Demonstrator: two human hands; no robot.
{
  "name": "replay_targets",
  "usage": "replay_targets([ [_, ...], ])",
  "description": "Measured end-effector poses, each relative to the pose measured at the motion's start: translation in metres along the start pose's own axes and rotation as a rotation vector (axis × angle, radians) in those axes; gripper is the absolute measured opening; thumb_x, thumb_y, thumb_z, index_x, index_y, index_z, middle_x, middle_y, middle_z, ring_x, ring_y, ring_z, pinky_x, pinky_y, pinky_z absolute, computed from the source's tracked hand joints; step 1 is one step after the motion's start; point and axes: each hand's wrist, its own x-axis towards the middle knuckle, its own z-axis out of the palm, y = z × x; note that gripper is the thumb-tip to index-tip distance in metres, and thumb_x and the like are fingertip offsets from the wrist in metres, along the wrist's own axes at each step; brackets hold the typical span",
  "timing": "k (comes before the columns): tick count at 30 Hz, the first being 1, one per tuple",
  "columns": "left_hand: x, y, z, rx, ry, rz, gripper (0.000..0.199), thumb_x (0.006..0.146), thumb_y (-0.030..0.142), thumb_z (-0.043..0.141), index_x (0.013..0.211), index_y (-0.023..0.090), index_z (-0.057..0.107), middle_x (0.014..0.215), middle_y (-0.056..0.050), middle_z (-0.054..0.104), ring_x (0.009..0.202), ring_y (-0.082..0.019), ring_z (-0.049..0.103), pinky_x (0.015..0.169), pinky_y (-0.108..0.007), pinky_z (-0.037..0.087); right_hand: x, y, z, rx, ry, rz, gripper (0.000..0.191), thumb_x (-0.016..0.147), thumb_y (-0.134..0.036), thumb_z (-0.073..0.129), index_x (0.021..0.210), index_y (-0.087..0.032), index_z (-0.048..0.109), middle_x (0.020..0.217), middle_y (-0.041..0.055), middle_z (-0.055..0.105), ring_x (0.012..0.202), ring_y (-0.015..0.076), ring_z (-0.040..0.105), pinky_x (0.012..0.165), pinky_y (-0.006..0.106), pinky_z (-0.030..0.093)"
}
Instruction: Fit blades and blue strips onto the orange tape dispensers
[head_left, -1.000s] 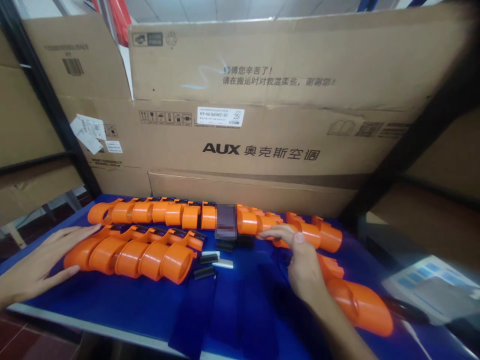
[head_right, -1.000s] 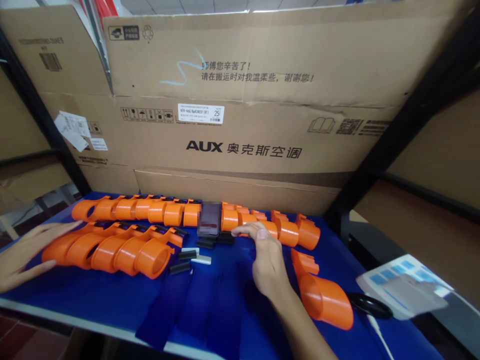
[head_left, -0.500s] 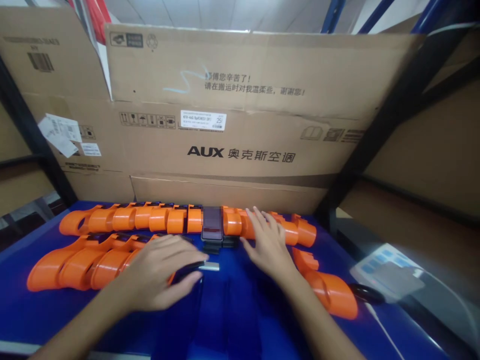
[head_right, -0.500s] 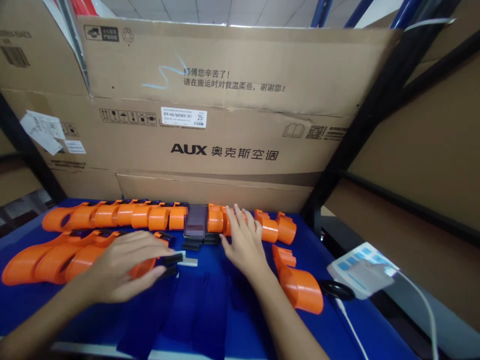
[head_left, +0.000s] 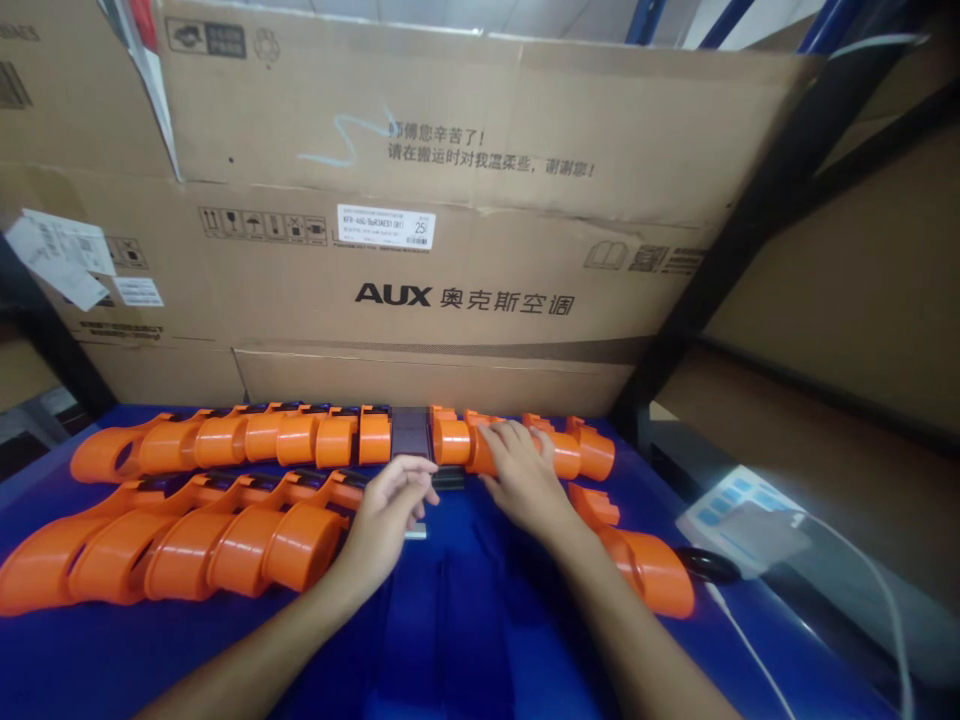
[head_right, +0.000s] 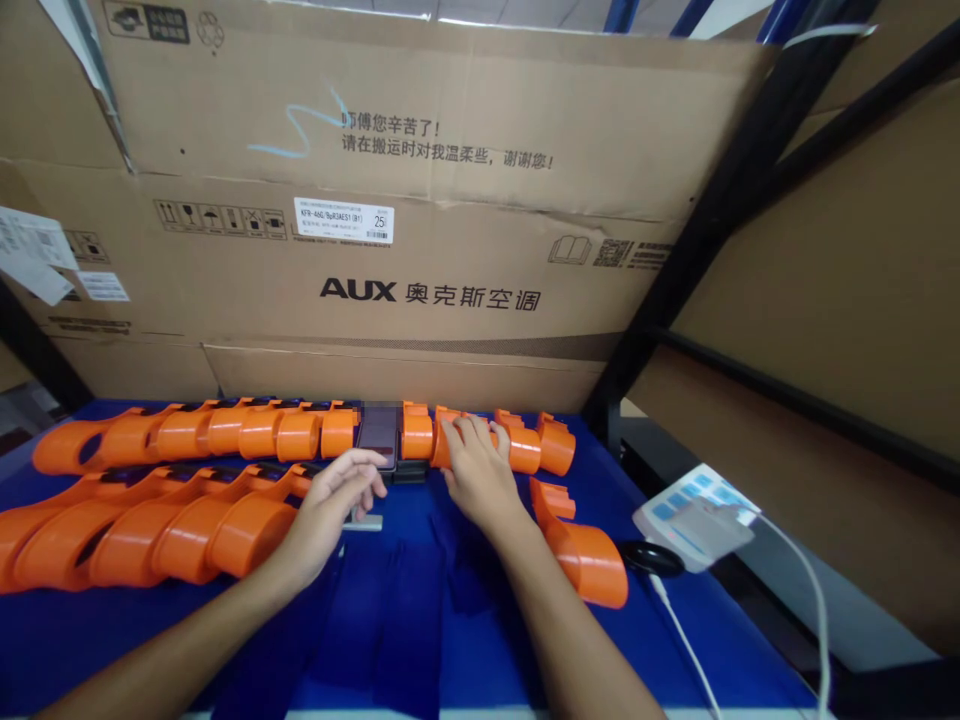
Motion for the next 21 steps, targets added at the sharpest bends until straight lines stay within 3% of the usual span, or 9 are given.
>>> replay_targets([
  [5,0.003,-0.004,-0.007,-0.118,0.136,0.033,0.028,0.089,0.043,0.067,0.106,0.02,0.07,0.079,-0.003,0.068,0.066,-0.014,0.057,0.06,-0.025,0.043,-0.003,-0.001,-0.009,0.022,0.046,-0.001,0.06,0.085,-0.019,0.062,0.144,-0.015,0.049,0.14,0.0187,0.058,0.135,0.0362,0.045,0.113,0.053,0.029],
  [13,0.013,-0.007,-0.013,-0.225,0.328,0.124,0.032,0.092,0.05,0.061,0.11,0.024,0.065,0.096,-0.003,0.07,0.086,-0.017,0.065,0.071,-0.026,0.049,-0.008,-0.005,-0.03,0.14,0.274,0.026,0.068,0.097,-0.026,0.056,0.159,-0.022,0.028,0.147,0.0208,0.049,0.135,0.0389,0.047,0.111,0.058,0.033],
  [17,0.014,-0.002,-0.009,-0.221,0.295,0.082,0.041,0.092,0.054,0.061,0.112,0.019,0.069,0.105,-0.01,0.074,0.098,-0.022,0.068,0.081,-0.032,0.051,-0.013,-0.016,-0.045,0.291,0.308,-0.091,0.074,0.097,-0.032,0.061,0.161,-0.027,0.024,0.149,0.0185,0.047,0.136,0.0369,0.048,0.111,0.057,0.038],
  [21,0.005,0.004,-0.002,-0.284,0.149,-0.03,0.043,0.085,0.047,0.073,0.12,0.023,0.067,0.117,-0.01,0.075,0.106,-0.028,0.07,0.089,-0.038,0.052,-0.019,-0.037,-0.051,0.482,0.169,-0.336,0.076,0.097,-0.03,0.062,0.162,-0.029,0.024,0.15,0.0155,0.048,0.138,0.0344,0.049,0.112,0.054,0.045],
])
